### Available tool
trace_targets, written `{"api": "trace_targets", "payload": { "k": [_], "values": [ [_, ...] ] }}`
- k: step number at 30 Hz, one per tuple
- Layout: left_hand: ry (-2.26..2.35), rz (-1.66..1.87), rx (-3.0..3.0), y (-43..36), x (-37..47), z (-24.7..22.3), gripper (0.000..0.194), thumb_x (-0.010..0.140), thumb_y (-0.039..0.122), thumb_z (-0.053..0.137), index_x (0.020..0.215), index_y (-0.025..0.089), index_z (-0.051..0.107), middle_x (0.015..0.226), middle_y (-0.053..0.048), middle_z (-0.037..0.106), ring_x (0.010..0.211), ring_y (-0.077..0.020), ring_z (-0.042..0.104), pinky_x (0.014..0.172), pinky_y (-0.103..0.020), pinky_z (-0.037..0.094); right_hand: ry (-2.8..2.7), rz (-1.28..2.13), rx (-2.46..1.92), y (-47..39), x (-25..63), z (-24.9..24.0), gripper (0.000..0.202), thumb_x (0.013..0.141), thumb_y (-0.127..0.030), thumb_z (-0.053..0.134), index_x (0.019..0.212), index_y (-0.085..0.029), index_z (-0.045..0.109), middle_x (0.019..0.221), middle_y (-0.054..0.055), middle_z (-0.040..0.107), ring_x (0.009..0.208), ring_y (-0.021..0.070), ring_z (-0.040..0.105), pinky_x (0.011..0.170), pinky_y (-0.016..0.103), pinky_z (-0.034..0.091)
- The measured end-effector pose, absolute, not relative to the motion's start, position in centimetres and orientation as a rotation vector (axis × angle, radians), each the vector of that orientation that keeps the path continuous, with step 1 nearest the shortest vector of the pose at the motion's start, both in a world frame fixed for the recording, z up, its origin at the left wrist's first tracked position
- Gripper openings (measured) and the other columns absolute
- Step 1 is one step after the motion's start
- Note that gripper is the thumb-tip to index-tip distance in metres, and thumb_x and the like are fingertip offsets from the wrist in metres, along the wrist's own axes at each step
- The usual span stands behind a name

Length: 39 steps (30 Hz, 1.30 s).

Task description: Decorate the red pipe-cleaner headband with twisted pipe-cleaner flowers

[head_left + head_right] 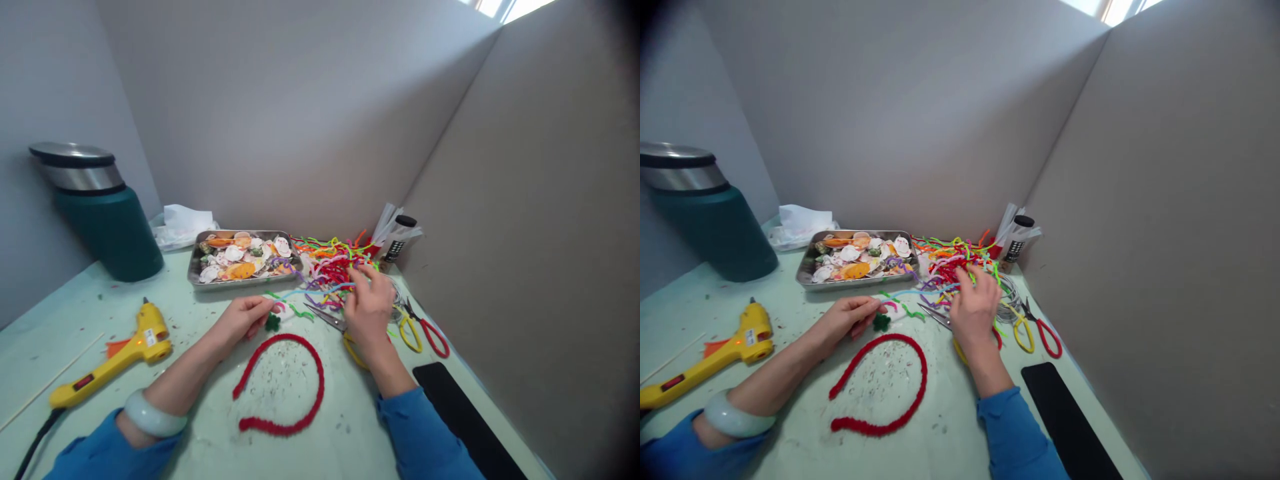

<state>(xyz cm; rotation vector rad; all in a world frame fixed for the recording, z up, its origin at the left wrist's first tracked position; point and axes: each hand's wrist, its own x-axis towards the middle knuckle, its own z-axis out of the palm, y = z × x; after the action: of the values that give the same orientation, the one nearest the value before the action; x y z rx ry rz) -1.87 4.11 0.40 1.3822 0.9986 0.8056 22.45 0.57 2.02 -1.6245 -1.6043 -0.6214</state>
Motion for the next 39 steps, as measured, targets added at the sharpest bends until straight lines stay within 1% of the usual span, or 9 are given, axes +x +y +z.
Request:
{"api": "trace_targets", "payload": {
  "k": [5,8,10,14,18,23,27,33,39],
  "values": [
    [0.902,0.777,1.409,3.8,-1.7,0.3,0.036,0.077,0.046,0.059,0.083,0.012,0.07,0.06,0.0,0.05,0.042,-0.0064,0.034,0.042,-0.022,0.022,-2.025,-0.394,-1.331,-0.2,18.0,1.3,0.031,0.086,-0.021,0.049,0.116,-0.022,0.058,0.112,0.009,0.059,0.106,0.0236,0.049,0.096,0.041,0.031],
    [0.862,0.749,1.438,3.7,-1.6,0.2,0.036,0.078,0.045,0.058,0.083,0.012,0.071,0.06,-0.001,0.052,0.043,-0.007,0.035,0.044,-0.023,0.026,-2.096,-0.32,-1.302,-0.2,17.1,0.3,0.025,0.089,-0.019,0.047,0.108,-0.022,0.062,0.091,0.006,0.063,0.085,0.0187,0.054,0.082,0.033,0.037],
    [0.858,0.757,1.432,3.7,-1.6,0.2,0.037,0.08,0.046,0.055,0.084,0.012,0.07,0.06,-0.002,0.054,0.043,-0.0072,0.037,0.045,-0.023,0.028,-2.112,-0.283,-1.318,-0.1,17.1,-0.3,0.026,0.09,-0.016,0.045,0.107,-0.023,0.064,0.085,0.005,0.062,0.078,0.0169,0.054,0.071,0.028,0.038],
    [0.9,0.776,1.396,3.8,-1.5,0.2,0.036,0.082,0.046,0.052,0.081,0.012,0.067,0.065,-0.003,0.058,0.042,-0.0062,0.037,0.044,-0.022,0.027,-2.134,-0.254,-1.335,-0.2,17.5,-0.9,0.029,0.089,-0.014,0.045,0.11,-0.025,0.062,0.086,0.004,0.06,0.075,0.0152,0.054,0.064,0.025,0.038],
    [0.922,0.729,1.478,3.9,-1.5,0.2,0.034,0.081,0.045,0.055,0.078,0.013,0.065,0.056,0.002,0.051,0.043,-0.0064,0.035,0.045,-0.021,0.025,-2.119,-0.291,-1.333,-0.2,17.7,-0.8,0.027,0.087,-0.013,0.048,0.106,-0.024,0.064,0.083,0.004,0.06,0.071,0.0144,0.054,0.063,0.024,0.037],
    [1.051,0.858,1.587,4.0,-1.5,0.7,0.032,0.076,0.045,0.059,0.067,0.014,0.061,0.049,0.005,0.044,0.045,-0.0077,0.032,0.044,-0.021,0.022,-2.133,-0.355,-1.296,-0.1,17.5,-0.7,0.024,0.088,-0.016,0.049,0.105,-0.024,0.064,0.076,0.003,0.059,0.07,0.0154,0.053,0.061,0.026,0.036],
    [1.097,0.924,1.678,4.2,-1.6,1.0,0.03,0.075,0.043,0.059,0.063,0.015,0.061,0.05,0.004,0.048,0.049,-0.0098,0.039,0.047,-0.022,0.027,-2.116,-0.318,-1.254,-0.1,17.2,-0.6,0.021,0.091,-0.02,0.047,0.105,-0.021,0.063,0.077,0.005,0.061,0.073,0.0164,0.055,0.063,0.027,0.038],
    [1.049,0.885,1.662,4.2,-1.7,0.9,0.026,0.075,0.039,0.06,0.076,0.015,0.068,0.062,0.0,0.06,0.056,-0.0123,0.048,0.052,-0.022,0.035,-2.038,-0.228,-1.237,0.0,17.5,-0.9,0.018,0.092,-0.023,0.046,0.099,-0.017,0.062,0.082,0.006,0.064,0.076,0.0163,0.058,0.067,0.026,0.041],
    [0.986,0.865,1.651,4.3,-1.6,0.5,0.024,0.073,0.037,0.062,0.071,0.014,0.066,0.065,-0.001,0.061,0.06,-0.0128,0.05,0.058,-0.024,0.039,-2.015,-0.237,-1.256,0.1,17.7,-1.1,0.017,0.092,-0.022,0.046,0.095,-0.019,0.062,0.081,0.006,0.064,0.076,0.0155,0.058,0.068,0.026,0.041]
  ]
}}
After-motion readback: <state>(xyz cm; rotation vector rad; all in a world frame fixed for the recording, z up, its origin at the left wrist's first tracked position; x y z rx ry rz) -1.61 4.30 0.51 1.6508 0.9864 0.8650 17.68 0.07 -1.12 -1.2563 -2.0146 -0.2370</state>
